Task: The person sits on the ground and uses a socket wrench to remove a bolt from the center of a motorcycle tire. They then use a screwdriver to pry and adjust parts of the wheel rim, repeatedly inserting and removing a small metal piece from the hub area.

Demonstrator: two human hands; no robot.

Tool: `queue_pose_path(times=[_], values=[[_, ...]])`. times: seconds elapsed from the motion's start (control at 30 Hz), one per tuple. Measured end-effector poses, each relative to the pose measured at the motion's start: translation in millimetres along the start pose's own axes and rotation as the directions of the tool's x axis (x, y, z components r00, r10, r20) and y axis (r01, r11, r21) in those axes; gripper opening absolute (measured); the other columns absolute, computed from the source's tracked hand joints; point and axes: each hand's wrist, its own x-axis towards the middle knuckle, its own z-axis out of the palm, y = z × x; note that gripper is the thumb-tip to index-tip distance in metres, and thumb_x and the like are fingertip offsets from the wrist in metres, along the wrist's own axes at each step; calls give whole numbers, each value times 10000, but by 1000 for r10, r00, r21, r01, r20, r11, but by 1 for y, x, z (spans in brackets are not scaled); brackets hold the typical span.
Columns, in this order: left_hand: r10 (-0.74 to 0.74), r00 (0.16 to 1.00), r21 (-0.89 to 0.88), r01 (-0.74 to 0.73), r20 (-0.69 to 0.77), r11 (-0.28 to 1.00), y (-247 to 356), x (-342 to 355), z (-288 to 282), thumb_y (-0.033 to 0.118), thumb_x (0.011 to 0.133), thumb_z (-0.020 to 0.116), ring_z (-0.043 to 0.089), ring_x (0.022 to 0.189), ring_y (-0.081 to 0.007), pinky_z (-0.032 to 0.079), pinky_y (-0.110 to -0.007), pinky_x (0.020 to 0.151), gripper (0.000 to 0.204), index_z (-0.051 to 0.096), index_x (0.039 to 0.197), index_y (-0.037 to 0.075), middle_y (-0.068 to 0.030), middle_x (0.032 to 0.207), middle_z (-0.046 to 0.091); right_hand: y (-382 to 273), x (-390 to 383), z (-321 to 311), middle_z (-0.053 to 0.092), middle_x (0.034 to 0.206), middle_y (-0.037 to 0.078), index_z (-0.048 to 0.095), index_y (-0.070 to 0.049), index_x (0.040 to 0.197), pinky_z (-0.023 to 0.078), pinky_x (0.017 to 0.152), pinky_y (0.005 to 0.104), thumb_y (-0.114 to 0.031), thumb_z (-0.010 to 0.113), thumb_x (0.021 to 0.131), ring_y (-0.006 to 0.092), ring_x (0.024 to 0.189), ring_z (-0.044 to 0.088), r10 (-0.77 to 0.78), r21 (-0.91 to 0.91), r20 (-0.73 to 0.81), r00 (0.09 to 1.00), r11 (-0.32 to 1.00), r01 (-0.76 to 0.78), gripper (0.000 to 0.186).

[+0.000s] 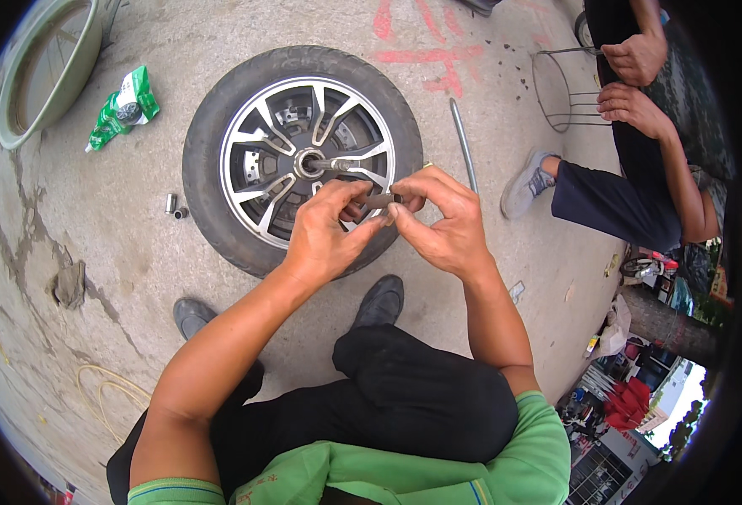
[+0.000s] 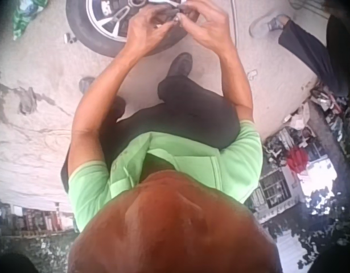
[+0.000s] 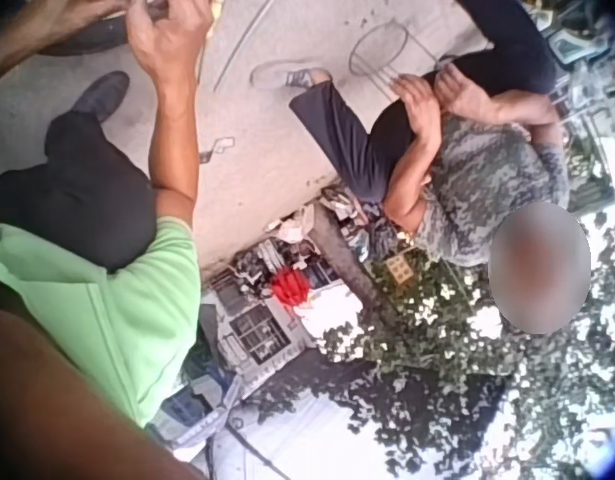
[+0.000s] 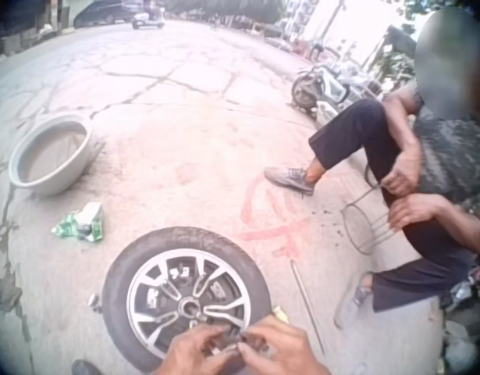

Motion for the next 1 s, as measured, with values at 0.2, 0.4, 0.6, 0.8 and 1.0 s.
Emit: queue_pose_path(times=[0.2, 0.4, 0.6, 0.8, 1.0], values=[[31, 1000, -50, -31, -3, 998, -5, -1, -3, 69, 847, 812, 683, 821, -145, 566, -283, 748, 376, 696, 1194, -17, -114, 1019, 697, 1, -2, -3, 683, 910, 92, 732, 12, 1020, 526, 648, 283, -5, 775, 797, 149, 729, 650, -1, 6, -37, 999, 1000, 1, 228], [96, 995, -104, -95, 3, 990, -5, 2, 10, 22, 851, 775, 689, 790, -170, 563, -289, 713, 294, 695, 1127, -39, -125, 997, 691, 5, -10, -10, 672, 924, 92, 718, 17, 1017, 520, 684, 290, 24, 758, 800, 151, 749, 642, 35, 76, -34, 999, 997, -32, 221], [73, 995, -57, -69, 67, 996, -1, 4, 15, 9, 861, 760, 683, 784, -153, 552, -275, 706, 205, 699, 1050, -41, -118, 971, 692, 12, -22, -14, 672, 922, 86, 724, 3, 1035, 526, 694, 297, -8, 745, 810, 152, 753, 646, 97, 89, -27, 995, 992, -94, 226], [16, 992, 9, -17, 126, 1000, -12, -1, 16, 38, 849, 782, 678, 760, -148, 546, -274, 698, 187, 689, 992, -40, -112, 954, 686, 22, -26, -11, 658, 931, 92, 718, 13, 1073, 527, 694, 301, -30, 729, 828, 160, 764, 648, 140, 111, 12, 990, 984, -140, 249], [-207, 963, -191, 238, 171, 952, -31, -4, 24, 27, 896, 770, 610, 775, -57, 499, -229, 701, 151, 673, 1009, 5, -3, 860, 677, 46, -32, -14, 659, 950, 86, 698, 33, 1146, 531, 700, 288, -82, 740, 894, 145, 780, 662, 201, 209, 81, 976, 954, -214, 280]])
